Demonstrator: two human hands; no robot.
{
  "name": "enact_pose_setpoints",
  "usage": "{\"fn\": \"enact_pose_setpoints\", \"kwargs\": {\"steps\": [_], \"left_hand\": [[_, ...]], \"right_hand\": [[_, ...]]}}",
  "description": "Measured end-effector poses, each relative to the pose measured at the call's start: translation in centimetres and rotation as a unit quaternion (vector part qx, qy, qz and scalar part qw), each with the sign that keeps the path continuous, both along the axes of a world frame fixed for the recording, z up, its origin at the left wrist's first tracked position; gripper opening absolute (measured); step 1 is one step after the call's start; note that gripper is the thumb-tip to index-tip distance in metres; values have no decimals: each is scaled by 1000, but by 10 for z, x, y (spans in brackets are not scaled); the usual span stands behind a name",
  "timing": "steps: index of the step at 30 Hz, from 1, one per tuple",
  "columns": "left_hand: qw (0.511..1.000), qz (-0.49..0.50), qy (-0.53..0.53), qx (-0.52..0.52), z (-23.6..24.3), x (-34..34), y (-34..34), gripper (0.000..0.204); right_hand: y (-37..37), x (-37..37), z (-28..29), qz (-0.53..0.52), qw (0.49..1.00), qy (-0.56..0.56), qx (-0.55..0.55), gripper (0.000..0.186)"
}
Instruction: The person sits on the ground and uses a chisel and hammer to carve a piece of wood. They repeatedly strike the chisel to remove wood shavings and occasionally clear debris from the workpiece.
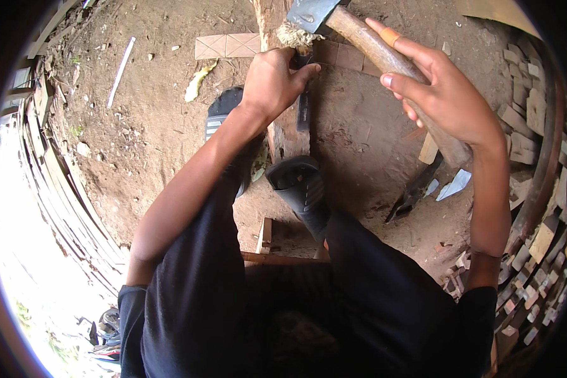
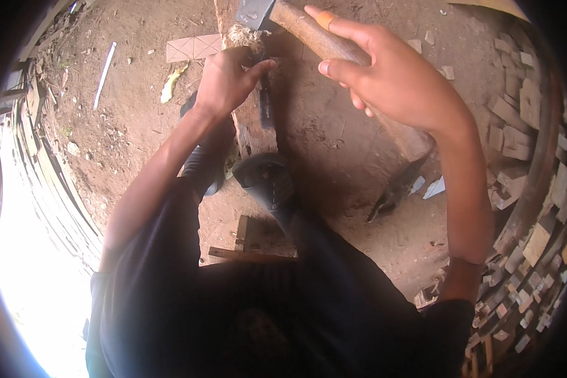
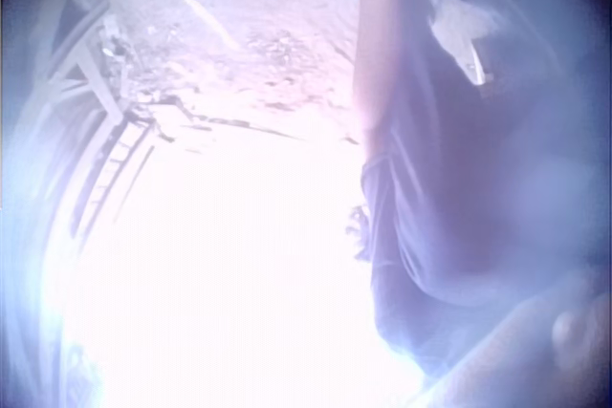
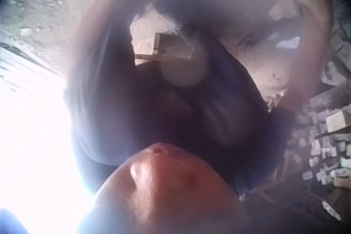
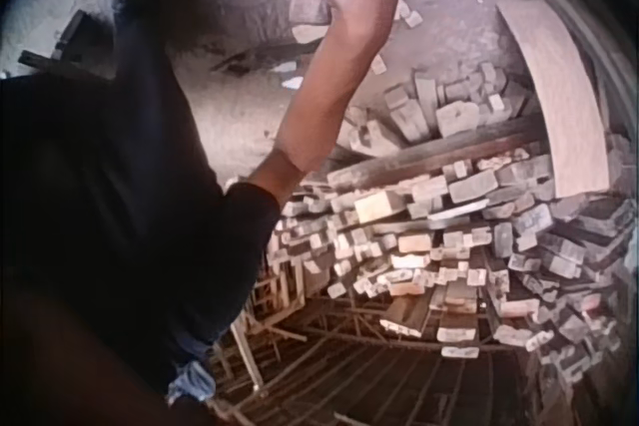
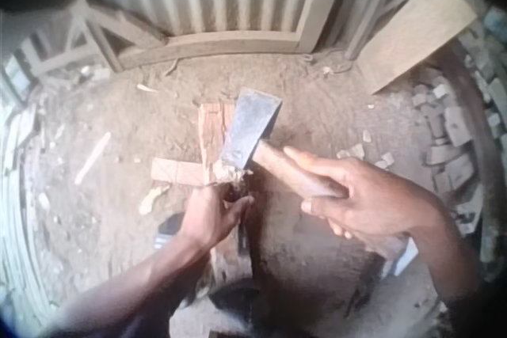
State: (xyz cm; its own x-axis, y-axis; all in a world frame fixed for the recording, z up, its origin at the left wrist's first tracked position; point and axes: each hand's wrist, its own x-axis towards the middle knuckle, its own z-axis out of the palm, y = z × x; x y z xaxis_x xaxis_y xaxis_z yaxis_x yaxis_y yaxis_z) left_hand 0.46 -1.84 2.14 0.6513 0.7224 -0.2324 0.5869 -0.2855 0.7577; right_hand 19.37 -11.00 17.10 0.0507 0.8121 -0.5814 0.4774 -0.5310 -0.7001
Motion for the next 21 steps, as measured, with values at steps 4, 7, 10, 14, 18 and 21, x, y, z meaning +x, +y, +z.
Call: {"fn": "enact_pose_setpoints", "kwargs": {"steps": [4, 7, 10, 14, 18, 21], "left_hand": [[1000, -1, -11, 12, 4, 1, -1, 39], [1000, 5, -22, 14, 0, 2, -4, 39], [1000, 1, -28, 9, 1, 4, -3, 40], [999, -11, 18, 32, 0, -3, 0, 40], [1000, 7, 2, 15, -1, -5, -4, 40], [1000, 6, 7, 10, 1, 1, -3, 39]], "right_hand": [[7, -1, 10, -63, 998, 6, -4, 58], [26, -10, 31, -131, 991, 26, 13, 66], [9, -8, 5, -143, 985, 4, 95, 61], [5, -7, 8, -37, 998, 9, -42, 58], [4, -4, 7, -75, 997, -18, -18, 59], [15, -4, 18, -119, 993, -4, 21, 64]]}}
